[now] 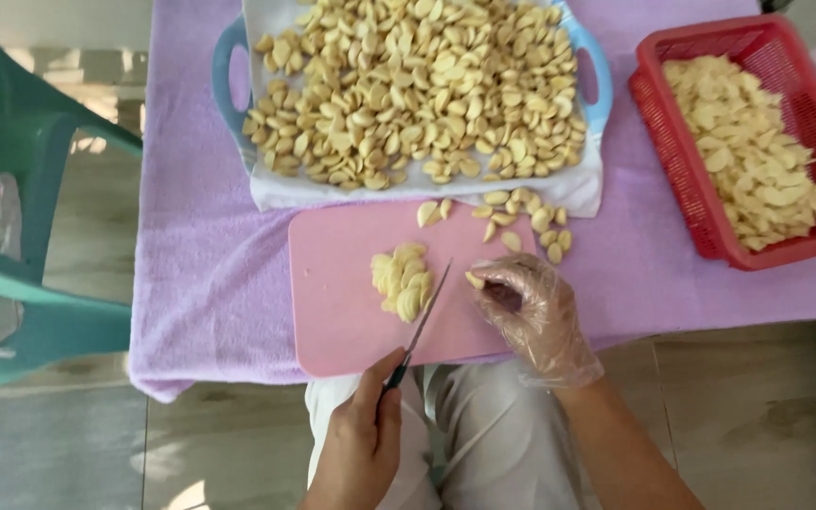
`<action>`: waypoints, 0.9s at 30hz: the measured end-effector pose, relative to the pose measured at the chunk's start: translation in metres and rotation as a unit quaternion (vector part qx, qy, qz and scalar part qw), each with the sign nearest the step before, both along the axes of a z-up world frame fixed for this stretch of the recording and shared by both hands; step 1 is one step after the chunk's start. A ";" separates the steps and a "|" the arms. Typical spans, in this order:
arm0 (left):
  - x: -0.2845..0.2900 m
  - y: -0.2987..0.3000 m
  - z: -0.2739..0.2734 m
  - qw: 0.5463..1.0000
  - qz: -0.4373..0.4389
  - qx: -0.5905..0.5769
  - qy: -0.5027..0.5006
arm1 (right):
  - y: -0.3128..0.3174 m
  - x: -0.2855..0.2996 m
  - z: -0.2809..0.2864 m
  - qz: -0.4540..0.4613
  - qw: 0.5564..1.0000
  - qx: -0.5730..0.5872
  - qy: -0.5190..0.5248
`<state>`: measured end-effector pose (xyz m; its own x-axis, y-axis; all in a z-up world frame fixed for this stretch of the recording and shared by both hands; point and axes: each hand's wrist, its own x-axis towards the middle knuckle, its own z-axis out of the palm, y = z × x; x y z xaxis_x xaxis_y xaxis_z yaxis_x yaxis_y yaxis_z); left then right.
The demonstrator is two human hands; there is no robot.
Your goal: Slicing peeled garlic cloves into thin slices on a cutting board using a knife.
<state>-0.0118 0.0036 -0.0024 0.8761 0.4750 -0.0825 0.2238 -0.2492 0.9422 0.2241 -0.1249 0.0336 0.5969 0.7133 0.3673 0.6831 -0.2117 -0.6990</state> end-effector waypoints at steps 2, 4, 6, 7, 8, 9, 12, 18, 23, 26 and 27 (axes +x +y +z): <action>-0.001 -0.006 -0.003 1.000 0.001 0.000 -0.002 | -0.001 -0.008 0.008 0.003 0.999 -0.019 0.037; 0.000 -0.010 -0.003 1.000 -0.002 0.002 -0.010 | -0.002 -0.013 0.013 0.003 0.997 -0.036 0.067; 0.002 -0.011 -0.001 1.000 -0.006 -0.004 -0.016 | -0.003 -0.014 0.016 0.008 0.989 -0.036 0.144; 0.003 -0.011 0.000 1.000 -0.005 -0.005 -0.015 | -0.003 -0.015 0.015 0.009 0.989 -0.037 0.145; 0.004 -0.011 0.001 1.000 -0.008 -0.003 -0.022 | -0.004 -0.015 0.015 -0.003 0.988 -0.036 0.149; 0.006 -0.011 0.002 1.000 -0.011 0.000 -0.030 | -0.004 -0.015 0.014 -0.016 0.988 -0.035 0.153; 0.006 -0.010 0.005 0.999 -0.025 0.017 -0.031 | 0.003 -0.018 0.011 -0.061 0.983 -0.007 0.173; -0.006 -0.011 0.001 0.999 -0.031 0.037 0.018 | 0.004 -0.018 0.006 -0.036 0.988 -0.032 0.150; -0.019 -0.018 -0.006 0.992 -0.026 0.118 0.039 | 0.004 -0.031 0.006 -0.037 0.986 -0.052 0.153; -0.021 -0.022 -0.009 0.986 -0.016 0.160 0.037 | 0.007 -0.036 0.007 -0.042 0.989 -0.063 0.128; -0.021 -0.023 -0.010 0.985 -0.009 0.171 0.033 | 0.008 -0.037 0.008 -0.036 0.991 -0.063 0.112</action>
<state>-0.0330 -0.0190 -0.0122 0.8824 0.4699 0.0218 0.2753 -0.5535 0.7860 0.1868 -0.1167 0.0414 0.7050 0.6969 0.1313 0.4940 -0.3497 -0.7960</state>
